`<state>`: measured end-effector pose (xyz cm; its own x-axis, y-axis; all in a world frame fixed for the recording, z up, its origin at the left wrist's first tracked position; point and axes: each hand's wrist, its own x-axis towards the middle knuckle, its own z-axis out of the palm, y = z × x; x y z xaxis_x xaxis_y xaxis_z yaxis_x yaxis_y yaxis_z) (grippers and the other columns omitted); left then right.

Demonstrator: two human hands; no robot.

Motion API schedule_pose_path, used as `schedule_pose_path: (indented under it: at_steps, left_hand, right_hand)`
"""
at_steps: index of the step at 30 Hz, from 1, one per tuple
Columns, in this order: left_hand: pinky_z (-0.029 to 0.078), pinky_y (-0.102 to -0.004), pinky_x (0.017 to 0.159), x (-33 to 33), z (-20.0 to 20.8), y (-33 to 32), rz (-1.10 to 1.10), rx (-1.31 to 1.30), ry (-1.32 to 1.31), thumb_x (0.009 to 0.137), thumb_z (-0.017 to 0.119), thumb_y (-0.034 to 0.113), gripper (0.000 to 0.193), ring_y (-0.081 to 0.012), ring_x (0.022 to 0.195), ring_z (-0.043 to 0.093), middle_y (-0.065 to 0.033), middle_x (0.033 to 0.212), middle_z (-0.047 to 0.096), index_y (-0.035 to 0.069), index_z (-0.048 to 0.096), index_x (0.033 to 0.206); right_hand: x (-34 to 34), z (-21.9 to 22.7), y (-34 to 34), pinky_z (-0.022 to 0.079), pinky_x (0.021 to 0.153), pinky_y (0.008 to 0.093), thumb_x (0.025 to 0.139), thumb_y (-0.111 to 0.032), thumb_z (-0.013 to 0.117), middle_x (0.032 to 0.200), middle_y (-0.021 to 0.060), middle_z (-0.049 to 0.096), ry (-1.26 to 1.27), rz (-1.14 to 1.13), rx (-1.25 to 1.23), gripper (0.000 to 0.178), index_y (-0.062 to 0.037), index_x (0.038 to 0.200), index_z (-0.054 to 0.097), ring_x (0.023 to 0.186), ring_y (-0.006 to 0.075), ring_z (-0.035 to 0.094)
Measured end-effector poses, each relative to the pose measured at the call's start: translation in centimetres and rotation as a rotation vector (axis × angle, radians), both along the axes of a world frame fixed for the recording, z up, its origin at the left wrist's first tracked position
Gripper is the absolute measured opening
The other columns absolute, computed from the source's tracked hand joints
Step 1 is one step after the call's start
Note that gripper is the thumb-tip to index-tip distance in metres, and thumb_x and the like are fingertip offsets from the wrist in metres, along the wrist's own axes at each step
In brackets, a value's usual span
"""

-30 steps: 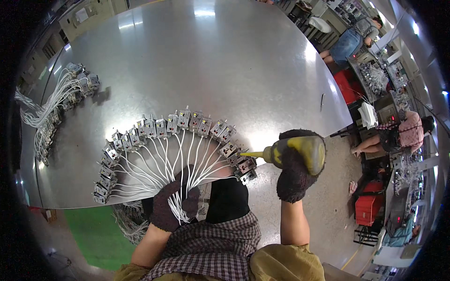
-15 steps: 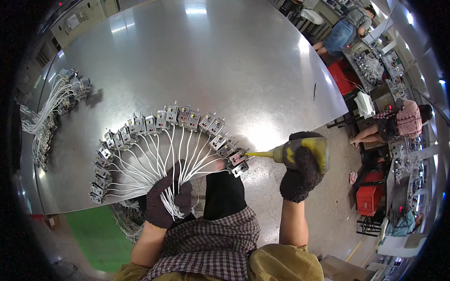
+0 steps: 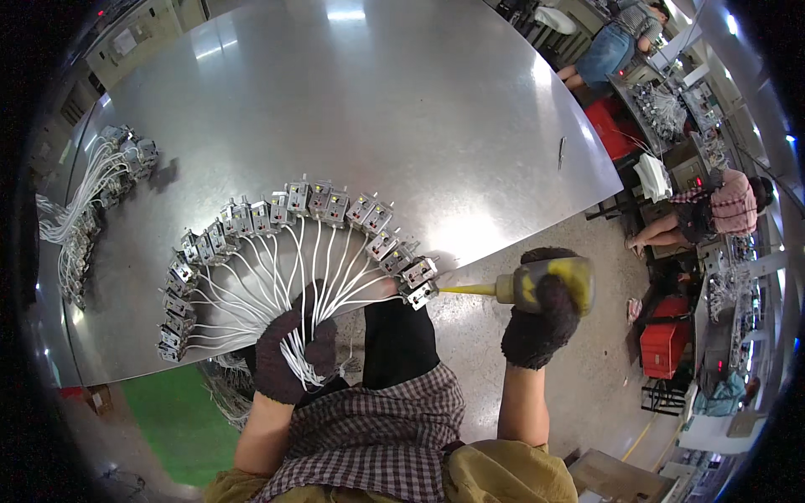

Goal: Assembling electronic components by tightening screws using an electric screwdriver at a manual assembly station.

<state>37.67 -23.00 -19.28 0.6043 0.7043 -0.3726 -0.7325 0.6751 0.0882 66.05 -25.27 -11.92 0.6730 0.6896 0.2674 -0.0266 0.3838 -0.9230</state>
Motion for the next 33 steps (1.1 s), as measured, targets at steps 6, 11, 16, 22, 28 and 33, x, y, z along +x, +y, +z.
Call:
schedule_pose_path:
  at_steps: [6, 11, 16, 22, 28, 33]
  left_hand:
    - [0.038, -0.0300, 0.050, -0.1, 0.4, 0.1, -0.050, 0.006, -0.094, 0.083, 0.044, 0.024, 0.050, -0.0177, 0.056, 0.045, -0.0125, 0.086, 0.052, 0.018, 0.034, 0.131]
    - [0.036, -0.0288, 0.044, 0.3, 1.4, 0.1, -0.036, -0.002, 0.034, 0.084, 0.042, 0.026, 0.047, -0.0139, 0.052, 0.043, -0.0078, 0.079, 0.047, 0.016, 0.036, 0.129]
    - [0.036, -0.0284, 0.045, 0.4, 1.1, 0.4, -0.050, 0.007, 0.036, 0.084, 0.042, 0.025, 0.047, -0.0136, 0.053, 0.043, -0.0079, 0.080, 0.047, 0.017, 0.036, 0.130]
    - [0.036, -0.0277, 0.046, 0.5, 0.9, 0.1, -0.069, 0.066, 0.102, 0.083, 0.042, 0.029, 0.041, -0.0149, 0.055, 0.042, -0.0072, 0.079, 0.046, 0.016, 0.042, 0.122]
    - [0.036, -0.0264, 0.043, 0.2, 2.1, 1.8, -0.091, 0.070, 0.063, 0.083, 0.043, 0.021, 0.035, -0.0105, 0.048, 0.040, -0.0030, 0.067, 0.045, 0.006, 0.047, 0.114]
    - [0.033, -0.0255, 0.042, 0.3, 1.9, 3.2, -0.181, 0.031, 0.019, 0.083, 0.045, 0.025, 0.020, -0.0103, 0.046, 0.039, -0.0009, 0.066, 0.046, 0.007, 0.050, 0.089]
  right_hand:
    - [-1.9, 0.5, 0.1, 0.043, 0.076, 0.0312, 0.067, -0.020, 0.056, 0.090, 0.0134, 0.054, 0.049, -0.098, -0.028, 0.041, 0.0027, 0.100, 0.049, 0.083, 0.0208, 0.052]
    - [-1.6, 0.0, 0.0, 0.043, 0.076, 0.0310, 0.067, -0.020, 0.056, 0.091, 0.0135, 0.054, -0.047, -0.042, -0.064, 0.041, 0.0025, 0.101, 0.049, 0.084, 0.0210, 0.053]
    - [-1.3, -0.6, -0.2, 0.047, 0.075, 0.0325, 0.068, -0.018, 0.062, 0.091, 0.0105, 0.058, -0.156, -0.096, -0.104, 0.037, -0.0003, 0.099, 0.052, 0.082, 0.0212, 0.057]
    - [-0.1, 0.2, -0.3, 0.045, 0.067, 0.0305, 0.080, -0.024, 0.052, 0.094, 0.0103, 0.053, 0.567, -0.056, 0.053, 0.030, -0.0030, 0.102, 0.050, 0.082, 0.0194, 0.052]
    - [0.7, -0.6, 0.5, 0.047, 0.060, 0.0291, 0.075, -0.031, 0.058, 0.083, 0.0072, 0.055, 0.889, 0.174, 0.077, 0.030, -0.0065, 0.090, 0.050, 0.067, 0.0187, 0.055]
    - [1.2, 0.8, -3.1, 0.047, 0.064, 0.0348, 0.074, -0.030, 0.059, 0.085, 0.0083, 0.056, 1.033, 0.355, 0.176, 0.031, -0.0072, 0.094, 0.051, 0.072, 0.0215, 0.054]
